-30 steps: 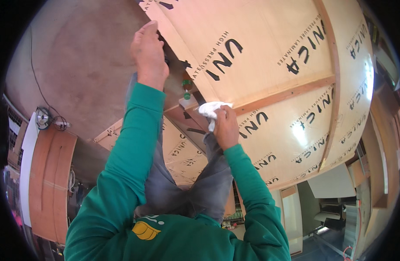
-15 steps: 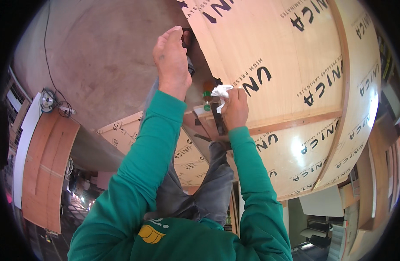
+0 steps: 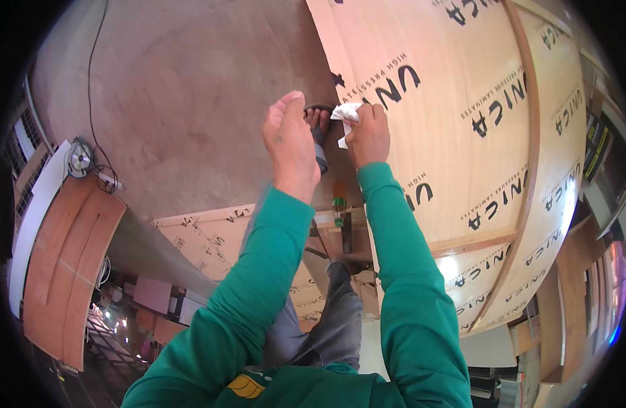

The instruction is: The person cleans a plywood panel with a cloth, then uses a metal ruler to press and align edge banding along the panel's edge. The person sits on the floor to work on the panel and continues pressing the edge banding into place.

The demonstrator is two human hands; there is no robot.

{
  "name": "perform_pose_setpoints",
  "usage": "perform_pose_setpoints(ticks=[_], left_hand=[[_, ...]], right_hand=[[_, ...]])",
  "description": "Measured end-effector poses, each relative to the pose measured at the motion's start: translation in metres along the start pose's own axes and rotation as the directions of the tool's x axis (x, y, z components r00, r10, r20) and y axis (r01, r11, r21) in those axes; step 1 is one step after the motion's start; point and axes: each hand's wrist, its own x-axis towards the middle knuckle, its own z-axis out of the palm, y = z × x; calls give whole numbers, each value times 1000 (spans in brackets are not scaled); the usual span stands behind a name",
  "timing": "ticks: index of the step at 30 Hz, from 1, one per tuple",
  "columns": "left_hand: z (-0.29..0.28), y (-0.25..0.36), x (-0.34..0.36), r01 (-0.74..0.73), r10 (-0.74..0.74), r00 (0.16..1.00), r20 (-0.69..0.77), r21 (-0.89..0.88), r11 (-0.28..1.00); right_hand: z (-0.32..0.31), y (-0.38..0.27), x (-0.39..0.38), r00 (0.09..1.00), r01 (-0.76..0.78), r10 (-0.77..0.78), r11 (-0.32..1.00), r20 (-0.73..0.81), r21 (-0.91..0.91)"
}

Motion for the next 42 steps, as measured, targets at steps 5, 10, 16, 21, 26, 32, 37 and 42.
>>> perform_pose_setpoints(ticks=[5,10,16,21,26,32,37,42], left_hand=[[10,19,8,66,-66,998,-1,-39,997],[19,33,13,37,-31,999,-41,160,986],[23,42,5,1,-8,1000,27,232,973],[18,53,6,-44,33,998,44,287,957],[12,41,8,-143,137,990,39,286,948],[11,39,-6,-209,247,967,-70,343,916],[18,-5,-23,-325,320,945,71,328,887],[11,-67,-64,-234,97,950,296,474,849]], right_hand=[[31,-15,94,1000,-8,10,998,28,-61],[55,-31,173,998,59,-59,993,4,-101],[81,-43,234,990,113,-124,981,-66,-157],[101,-45,287,990,129,-138,976,-38,-174],[110,-50,319,985,147,-165,958,-56,-248],[83,-38,187,996,60,-77,961,-52,-271],[37,-11,15,997,8,-22,980,-68,-200],[-19,13,-152,967,-193,189,981,-169,-11]])
